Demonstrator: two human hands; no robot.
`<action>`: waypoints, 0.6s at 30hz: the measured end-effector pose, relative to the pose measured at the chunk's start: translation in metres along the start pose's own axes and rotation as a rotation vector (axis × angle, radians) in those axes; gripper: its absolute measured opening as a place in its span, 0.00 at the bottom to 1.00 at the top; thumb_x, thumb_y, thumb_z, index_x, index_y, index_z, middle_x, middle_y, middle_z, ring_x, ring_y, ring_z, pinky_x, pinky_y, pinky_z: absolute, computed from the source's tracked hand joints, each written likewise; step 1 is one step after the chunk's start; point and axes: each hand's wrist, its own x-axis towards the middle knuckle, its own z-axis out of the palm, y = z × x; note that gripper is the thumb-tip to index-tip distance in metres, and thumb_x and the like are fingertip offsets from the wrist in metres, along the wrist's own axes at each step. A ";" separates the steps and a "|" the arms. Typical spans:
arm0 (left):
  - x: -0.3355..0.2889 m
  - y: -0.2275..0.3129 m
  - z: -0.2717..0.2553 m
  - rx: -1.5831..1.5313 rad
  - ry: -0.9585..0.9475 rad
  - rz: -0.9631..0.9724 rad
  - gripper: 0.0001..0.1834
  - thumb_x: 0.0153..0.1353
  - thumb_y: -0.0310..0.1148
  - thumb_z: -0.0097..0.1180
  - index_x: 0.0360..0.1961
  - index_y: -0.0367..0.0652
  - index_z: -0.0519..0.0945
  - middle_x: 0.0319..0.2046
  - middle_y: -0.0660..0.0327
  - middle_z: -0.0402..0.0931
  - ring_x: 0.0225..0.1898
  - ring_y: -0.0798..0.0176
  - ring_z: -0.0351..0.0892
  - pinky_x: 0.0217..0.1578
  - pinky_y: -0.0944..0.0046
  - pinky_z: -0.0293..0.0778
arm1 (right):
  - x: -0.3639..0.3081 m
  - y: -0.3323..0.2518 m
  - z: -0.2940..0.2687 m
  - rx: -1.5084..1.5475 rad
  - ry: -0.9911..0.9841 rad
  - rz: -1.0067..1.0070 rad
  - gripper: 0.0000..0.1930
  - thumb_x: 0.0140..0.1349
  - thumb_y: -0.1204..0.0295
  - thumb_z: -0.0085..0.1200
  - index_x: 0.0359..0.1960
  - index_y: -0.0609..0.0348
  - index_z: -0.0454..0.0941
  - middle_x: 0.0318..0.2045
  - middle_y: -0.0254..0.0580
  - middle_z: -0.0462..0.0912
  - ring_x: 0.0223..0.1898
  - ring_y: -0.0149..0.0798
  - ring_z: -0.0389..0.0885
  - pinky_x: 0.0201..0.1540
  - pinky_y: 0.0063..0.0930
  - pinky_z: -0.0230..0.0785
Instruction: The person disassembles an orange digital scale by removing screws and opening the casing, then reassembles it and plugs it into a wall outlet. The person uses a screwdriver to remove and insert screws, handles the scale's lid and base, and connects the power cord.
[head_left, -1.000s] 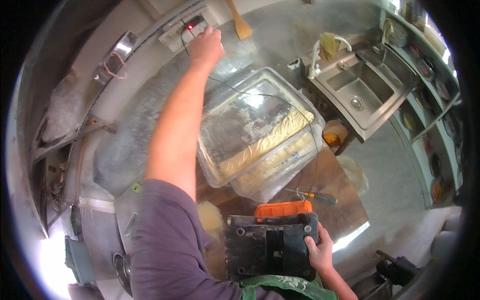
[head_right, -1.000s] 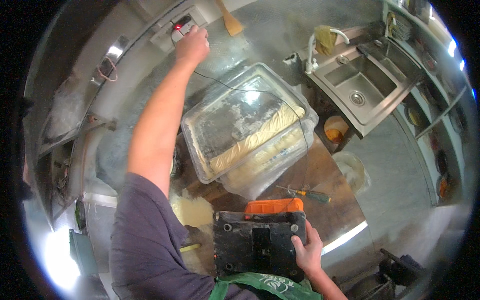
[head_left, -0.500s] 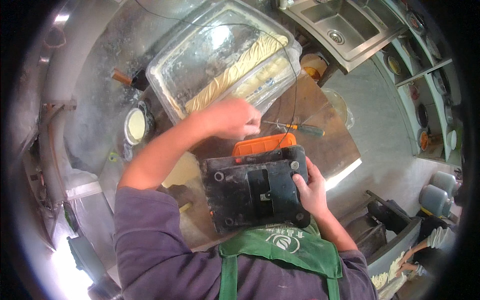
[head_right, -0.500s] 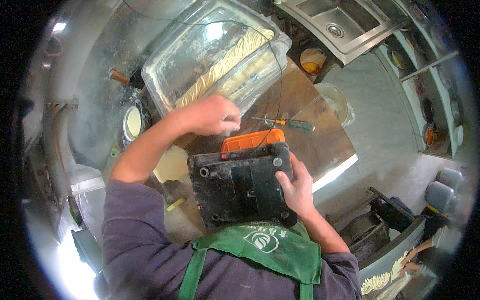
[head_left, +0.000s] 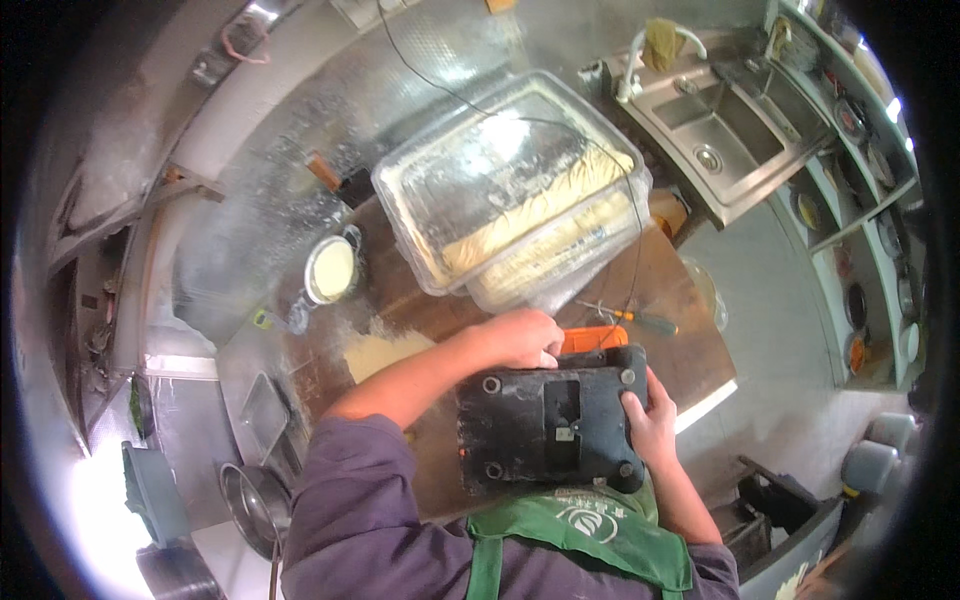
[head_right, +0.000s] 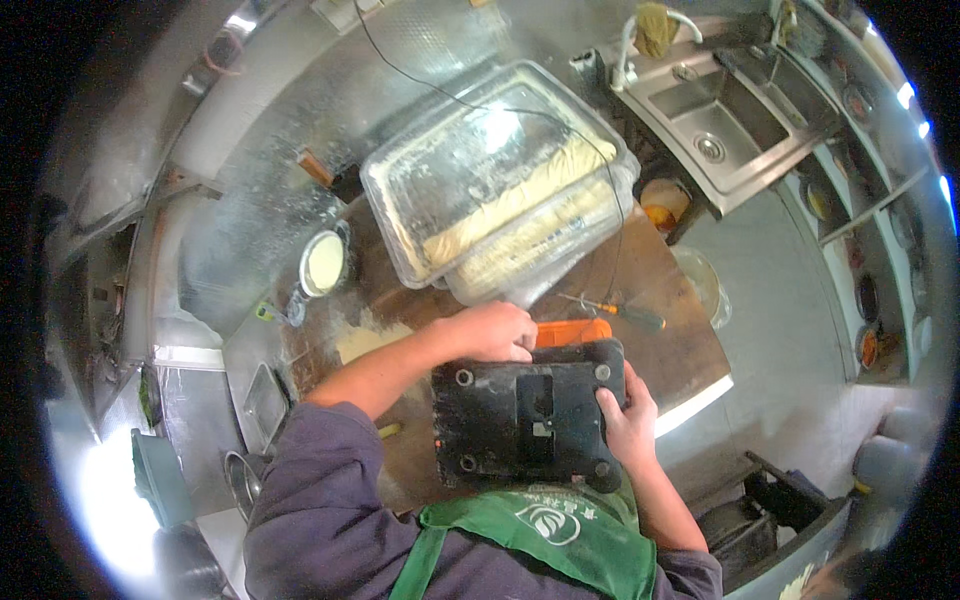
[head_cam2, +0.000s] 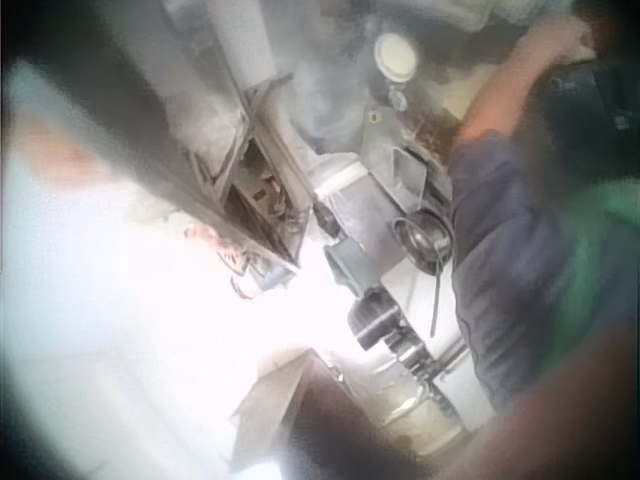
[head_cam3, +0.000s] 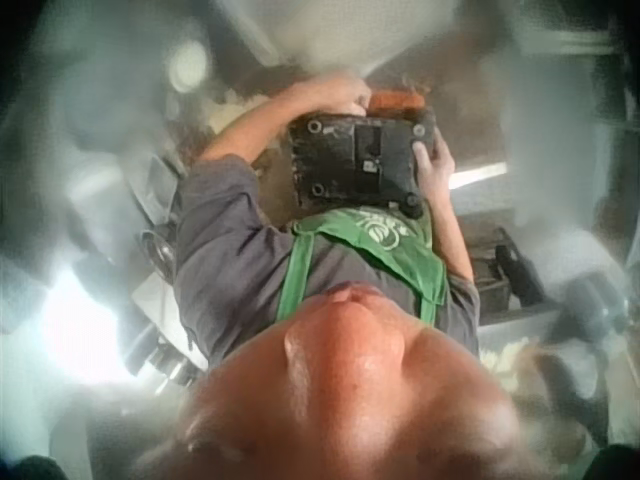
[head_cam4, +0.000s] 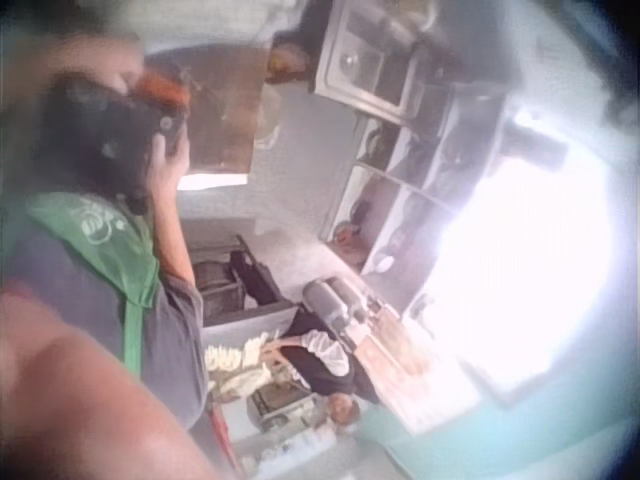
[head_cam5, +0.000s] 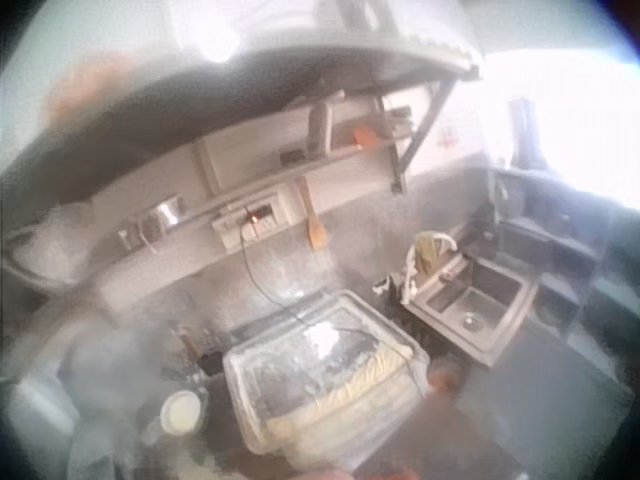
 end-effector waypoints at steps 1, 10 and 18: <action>0.000 0.002 0.000 0.017 -0.011 -0.009 0.13 0.59 0.40 0.67 0.37 0.41 0.87 0.38 0.52 0.86 0.43 0.48 0.85 0.46 0.50 0.79 | 0.000 0.001 0.000 0.004 0.005 0.025 0.29 0.66 0.78 0.57 0.70 0.71 0.67 0.58 0.46 0.81 0.57 0.34 0.79 0.62 0.30 0.70; 0.006 0.013 0.010 0.088 0.043 -0.071 0.09 0.53 0.33 0.63 0.30 0.39 0.88 0.30 0.47 0.85 0.36 0.42 0.86 0.41 0.47 0.80 | -0.002 0.009 0.000 0.046 0.003 -0.055 0.30 0.67 0.79 0.58 0.70 0.72 0.66 0.58 0.47 0.81 0.56 0.34 0.80 0.61 0.29 0.71; 0.015 0.010 0.013 0.073 0.020 -0.176 0.13 0.51 0.37 0.67 0.27 0.36 0.87 0.31 0.46 0.86 0.37 0.43 0.86 0.40 0.47 0.81 | -0.002 0.004 0.000 -0.019 0.017 -0.061 0.29 0.67 0.78 0.59 0.70 0.72 0.67 0.57 0.47 0.83 0.55 0.33 0.81 0.61 0.29 0.71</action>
